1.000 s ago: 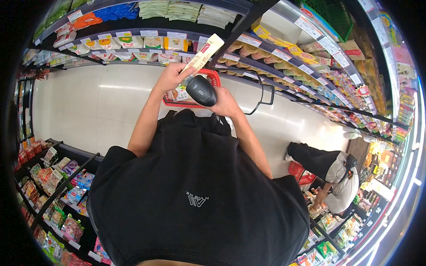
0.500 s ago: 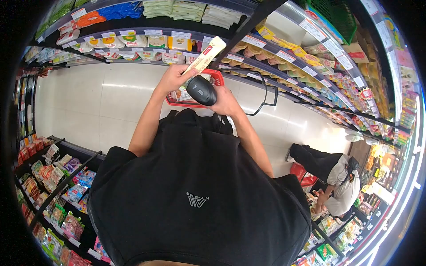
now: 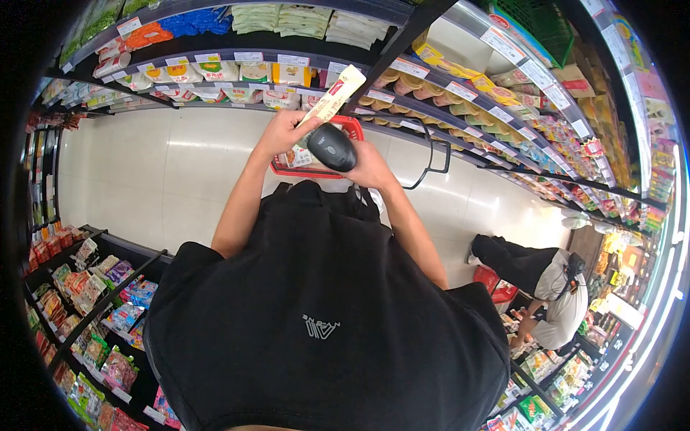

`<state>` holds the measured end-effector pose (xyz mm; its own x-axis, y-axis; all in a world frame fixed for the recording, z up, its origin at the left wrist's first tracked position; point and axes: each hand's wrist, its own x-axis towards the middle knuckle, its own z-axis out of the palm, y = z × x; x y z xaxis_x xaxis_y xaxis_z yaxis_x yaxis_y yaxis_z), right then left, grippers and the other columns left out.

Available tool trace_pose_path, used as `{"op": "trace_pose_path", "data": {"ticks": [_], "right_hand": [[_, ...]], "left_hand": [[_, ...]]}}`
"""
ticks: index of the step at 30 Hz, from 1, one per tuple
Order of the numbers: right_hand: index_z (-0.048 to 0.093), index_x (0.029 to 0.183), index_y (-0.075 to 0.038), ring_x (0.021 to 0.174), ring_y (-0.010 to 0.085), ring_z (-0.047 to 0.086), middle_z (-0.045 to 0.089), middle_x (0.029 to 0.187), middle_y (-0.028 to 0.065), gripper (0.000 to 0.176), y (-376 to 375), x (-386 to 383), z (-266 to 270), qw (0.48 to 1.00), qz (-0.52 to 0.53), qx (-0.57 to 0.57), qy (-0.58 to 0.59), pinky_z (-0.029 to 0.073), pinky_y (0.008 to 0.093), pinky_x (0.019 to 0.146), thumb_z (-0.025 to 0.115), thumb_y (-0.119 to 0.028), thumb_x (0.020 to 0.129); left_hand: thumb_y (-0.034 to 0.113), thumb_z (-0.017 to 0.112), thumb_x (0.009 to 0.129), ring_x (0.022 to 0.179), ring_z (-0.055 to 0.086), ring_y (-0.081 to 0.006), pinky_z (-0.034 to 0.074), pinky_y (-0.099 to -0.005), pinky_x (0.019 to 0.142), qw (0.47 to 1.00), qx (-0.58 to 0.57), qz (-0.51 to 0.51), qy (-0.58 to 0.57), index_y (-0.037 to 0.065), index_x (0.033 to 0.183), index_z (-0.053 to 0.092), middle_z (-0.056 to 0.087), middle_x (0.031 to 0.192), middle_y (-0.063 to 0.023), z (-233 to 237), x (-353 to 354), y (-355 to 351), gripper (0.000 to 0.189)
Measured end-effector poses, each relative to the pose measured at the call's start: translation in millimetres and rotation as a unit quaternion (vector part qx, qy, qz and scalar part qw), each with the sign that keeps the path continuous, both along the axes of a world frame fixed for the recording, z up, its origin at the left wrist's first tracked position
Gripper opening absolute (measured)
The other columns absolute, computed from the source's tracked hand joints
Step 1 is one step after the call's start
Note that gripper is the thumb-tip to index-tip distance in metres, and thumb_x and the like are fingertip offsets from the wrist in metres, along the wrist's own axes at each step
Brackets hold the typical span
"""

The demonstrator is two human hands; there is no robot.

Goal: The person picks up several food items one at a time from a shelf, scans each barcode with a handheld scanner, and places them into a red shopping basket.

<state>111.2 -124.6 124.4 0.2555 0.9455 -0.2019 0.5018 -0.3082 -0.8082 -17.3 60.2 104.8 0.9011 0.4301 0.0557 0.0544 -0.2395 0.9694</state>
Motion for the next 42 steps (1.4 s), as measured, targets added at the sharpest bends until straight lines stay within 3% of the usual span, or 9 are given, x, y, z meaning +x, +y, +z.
{"op": "trace_pose_path", "data": {"ticks": [5,7,10,13,14,16,20,32,42], "right_hand": [[0.064,0.100,-0.001,0.077,0.0107,0.059,0.067,0.090,0.0057,0.034,-13.0,18.9,5.1,0.956,-0.179,0.115,0.204,0.049,0.0292,0.072,0.078,-0.013,0.072],[0.062,0.105,-0.003,0.077,0.0089,0.058,0.066,0.087,0.0032,0.038,-16.3,30.0,2.0,0.910,-0.174,0.118,0.357,0.048,0.0265,0.073,0.078,-0.008,0.071],[0.064,0.102,-0.002,0.076,0.0112,0.060,0.067,0.088,0.0031,0.036,-22.5,32.7,10.1,0.915,-0.144,0.131,0.354,0.049,0.0282,0.072,0.079,-0.009,0.070],[0.066,0.097,-0.001,0.075,0.0134,0.062,0.069,0.087,0.0060,0.033,-25.5,30.2,12.2,0.973,-0.137,0.083,0.169,0.049,0.0303,0.072,0.079,-0.015,0.070],[0.066,0.095,0.000,0.076,0.0166,0.064,0.069,0.086,0.0091,0.035,-25.5,27.8,8.5,0.984,-0.125,0.076,0.104,0.049,0.0317,0.072,0.080,-0.021,0.070],[0.066,0.093,0.001,0.078,0.0282,0.067,0.068,0.084,0.0174,0.045,-26.0,21.0,-0.1,0.992,-0.117,0.022,-0.038,0.051,0.0364,0.073,0.079,-0.034,0.069],[0.065,0.094,0.001,0.082,0.0345,0.066,0.067,0.085,0.0200,0.045,-32.6,20.9,-40.7,0.991,-0.127,-0.003,-0.040,0.051,0.0403,0.074,0.078,-0.034,0.068],[0.066,0.091,0.002,0.082,0.0325,0.067,0.068,0.083,0.0199,0.046,-47.0,30.9,-87.4,0.965,-0.252,-0.053,-0.054,0.051,0.0399,0.072,0.076,-0.039,0.071],[0.067,0.090,0.002,0.085,0.0347,0.066,0.067,0.084,0.0221,0.046,-72.8,43.8,-125.5,0.945,-0.300,-0.116,-0.062,0.050,0.0401,0.074,0.074,-0.038,0.071]], "left_hand": [[0.030,0.062,0.089,0.056,0.046,-0.0046,0.039,-0.0275,0.051,0.989,-0.077,-0.108,0.059,0.000,0.089,0.069,0.058,0.060,-0.0011,-24.5,-5.9,3.4,0.031],[0.031,0.063,0.089,0.060,0.047,-0.0034,0.039,-0.0254,0.052,0.980,-0.128,-0.139,0.057,0.000,0.086,0.070,0.059,0.063,0.0012,-14.9,-9.8,-2.3,0.032],[0.031,0.061,0.091,0.057,0.044,-0.0035,0.037,-0.0246,0.048,0.953,-0.167,-0.234,0.097,-0.004,0.086,0.067,0.056,0.064,0.0022,-24.3,-9.7,-4.4,0.036],[0.039,0.058,0.091,0.055,0.047,-0.0076,0.039,-0.0269,0.048,0.969,-0.046,-0.169,0.174,-0.004,0.102,0.064,0.060,0.073,-0.0048,-38.3,-7.3,-11.6,0.045],[0.045,0.055,0.090,0.063,0.058,-0.0154,0.045,-0.0298,0.053,0.962,-0.018,-0.190,0.196,-0.003,0.118,0.057,0.064,0.087,-0.0122,-48.7,-6.8,-8.9,0.056],[0.046,0.055,0.090,0.071,0.061,-0.0188,0.048,-0.0312,0.059,0.965,0.033,-0.160,0.207,-0.003,0.122,0.054,0.065,0.091,-0.0142,-83.7,-14.4,-8.8,0.059],[0.054,0.057,0.084,0.104,0.060,-0.0325,0.048,-0.0377,0.086,0.943,0.075,-0.112,0.305,-0.003,0.126,0.051,0.063,0.109,-0.0228,-110.6,-26.4,2.6,0.070],[0.040,0.056,0.089,0.089,0.066,-0.0271,0.051,-0.0347,0.079,0.901,0.110,-0.182,0.378,-0.003,0.116,0.058,0.068,0.098,-0.0186,-135.6,-47.7,0.4,0.051],[0.048,0.056,0.085,0.102,0.061,-0.0345,0.047,-0.0385,0.088,0.896,0.081,-0.197,0.390,-0.003,0.121,0.055,0.061,0.112,-0.0240,-135.4,-47.8,-2.2,0.062]]}}
